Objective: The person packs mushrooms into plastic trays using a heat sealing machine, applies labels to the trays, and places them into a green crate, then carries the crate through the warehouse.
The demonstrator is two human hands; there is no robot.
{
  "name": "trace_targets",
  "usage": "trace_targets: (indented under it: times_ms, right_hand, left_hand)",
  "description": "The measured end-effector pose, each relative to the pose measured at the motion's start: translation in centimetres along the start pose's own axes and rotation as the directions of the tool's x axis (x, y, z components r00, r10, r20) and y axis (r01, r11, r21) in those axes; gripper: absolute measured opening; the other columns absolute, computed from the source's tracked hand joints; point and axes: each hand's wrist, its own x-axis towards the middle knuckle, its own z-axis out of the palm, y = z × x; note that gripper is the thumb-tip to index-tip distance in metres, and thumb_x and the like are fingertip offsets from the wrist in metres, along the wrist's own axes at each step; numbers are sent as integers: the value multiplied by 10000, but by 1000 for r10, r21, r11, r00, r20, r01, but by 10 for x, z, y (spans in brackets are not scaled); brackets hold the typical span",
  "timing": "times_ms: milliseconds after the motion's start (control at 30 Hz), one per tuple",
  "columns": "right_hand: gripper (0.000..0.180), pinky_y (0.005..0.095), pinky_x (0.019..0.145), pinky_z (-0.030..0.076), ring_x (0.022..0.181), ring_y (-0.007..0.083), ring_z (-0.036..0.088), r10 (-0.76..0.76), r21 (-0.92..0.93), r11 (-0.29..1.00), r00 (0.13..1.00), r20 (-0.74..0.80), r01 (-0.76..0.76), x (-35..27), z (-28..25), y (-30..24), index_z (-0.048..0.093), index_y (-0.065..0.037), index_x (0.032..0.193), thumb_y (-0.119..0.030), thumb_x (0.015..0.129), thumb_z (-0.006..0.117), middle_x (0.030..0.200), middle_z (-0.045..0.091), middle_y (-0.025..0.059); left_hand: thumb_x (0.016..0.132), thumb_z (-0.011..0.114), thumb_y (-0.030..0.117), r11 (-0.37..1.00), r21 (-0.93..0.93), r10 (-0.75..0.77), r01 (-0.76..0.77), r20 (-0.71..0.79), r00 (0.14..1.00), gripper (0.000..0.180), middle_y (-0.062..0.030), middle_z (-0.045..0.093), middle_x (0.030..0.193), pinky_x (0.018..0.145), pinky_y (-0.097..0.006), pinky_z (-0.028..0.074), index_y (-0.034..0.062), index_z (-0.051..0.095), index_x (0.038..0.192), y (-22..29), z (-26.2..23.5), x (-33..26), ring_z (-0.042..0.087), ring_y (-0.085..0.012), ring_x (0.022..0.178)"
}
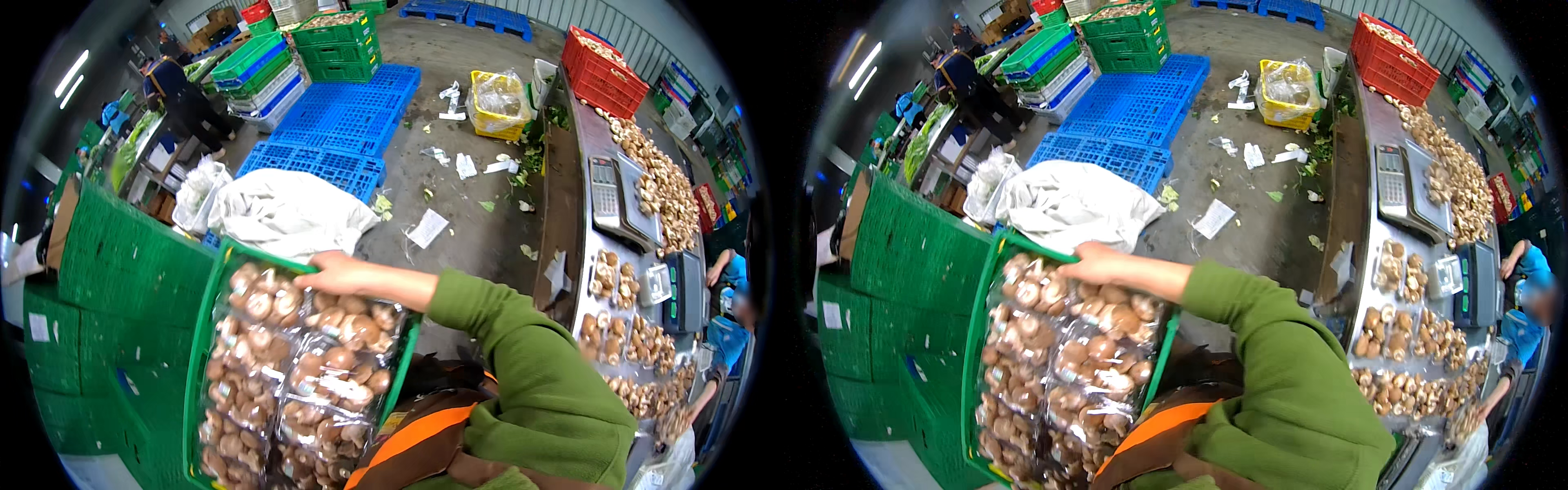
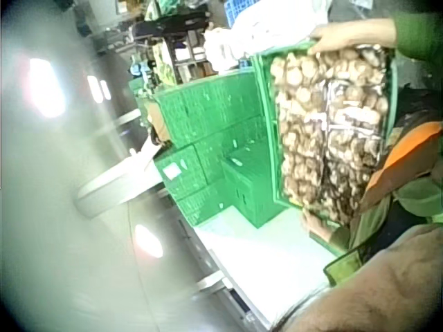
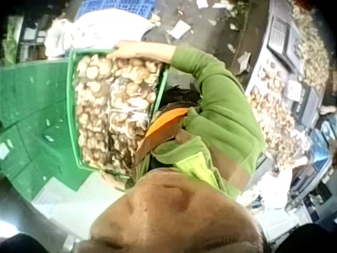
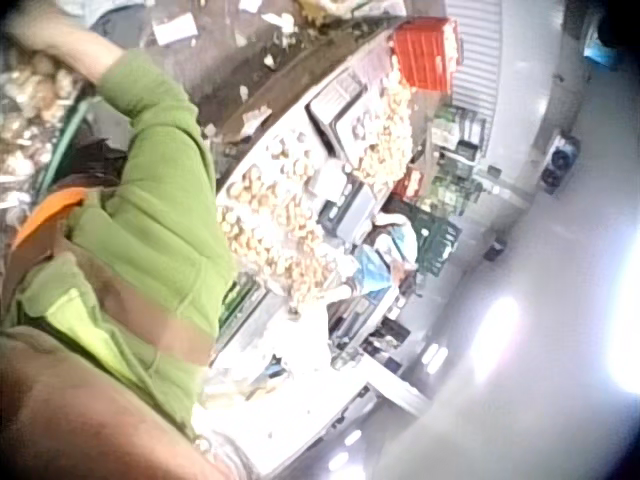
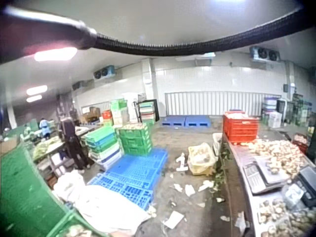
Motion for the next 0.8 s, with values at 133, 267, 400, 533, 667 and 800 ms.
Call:
trace_targets:
  times_ms: [133,267,400,533,667,800]
  right_hand:
    - [622,393,733,520,824,283,678,109,73,992,987,-120,-101,56,-136,46,689,55,1021,-528,802,673,889,696,200]
    - [587,349,793,489,899,182,619,146,141,984,952,-269,-111,128,-274,79,658,58,1113,-463,845,698,941,681,143]
    - [606,314,783,474,908,171,595,334,276,934,836,-435,-229,160,-416,109,655,79,1119,-456,838,708,999,667,122]
    - [550,313,658,468,783,149,571,385,392,908,660,-645,-146,187,-515,130,658,118,1046,-391,848,721,889,655,95]
    - [629,315,947,423,1092,226,572,472,439,870,637,-609,-225,244,-636,176,585,113,1208,-376,841,730,1150,640,170]
    - [484,288,866,440,958,157,579,378,374,916,618,-689,-143,299,-701,186,616,93,1164,-297,886,684,1041,659,96]
  left_hand:
    - [847,713,302,941,-322,169,-99,197,966,572,-221,592,1208,819,-415,491,5,538,1303,97,130,80,580,-328,1034]
    - [949,582,265,851,-417,447,-320,256,857,289,-112,589,929,686,-342,466,-17,570,1012,268,321,141,559,-202,797]
    - [955,600,197,826,-560,417,-69,523,744,253,-99,603,944,750,-315,497,-36,600,1055,458,473,81,592,-196,835]
    - [948,594,199,752,-653,515,-89,497,698,174,-8,575,743,565,-244,427,28,623,929,607,612,49,529,-91,624]
    - [942,617,212,773,-631,568,-67,640,518,170,24,571,727,535,-231,408,43,626,919,748,757,12,515,-69,595]
    - [916,661,200,798,-601,479,40,674,562,233,-10,625,798,615,-240,458,-11,640,1013,820,829,5,571,-93,675]
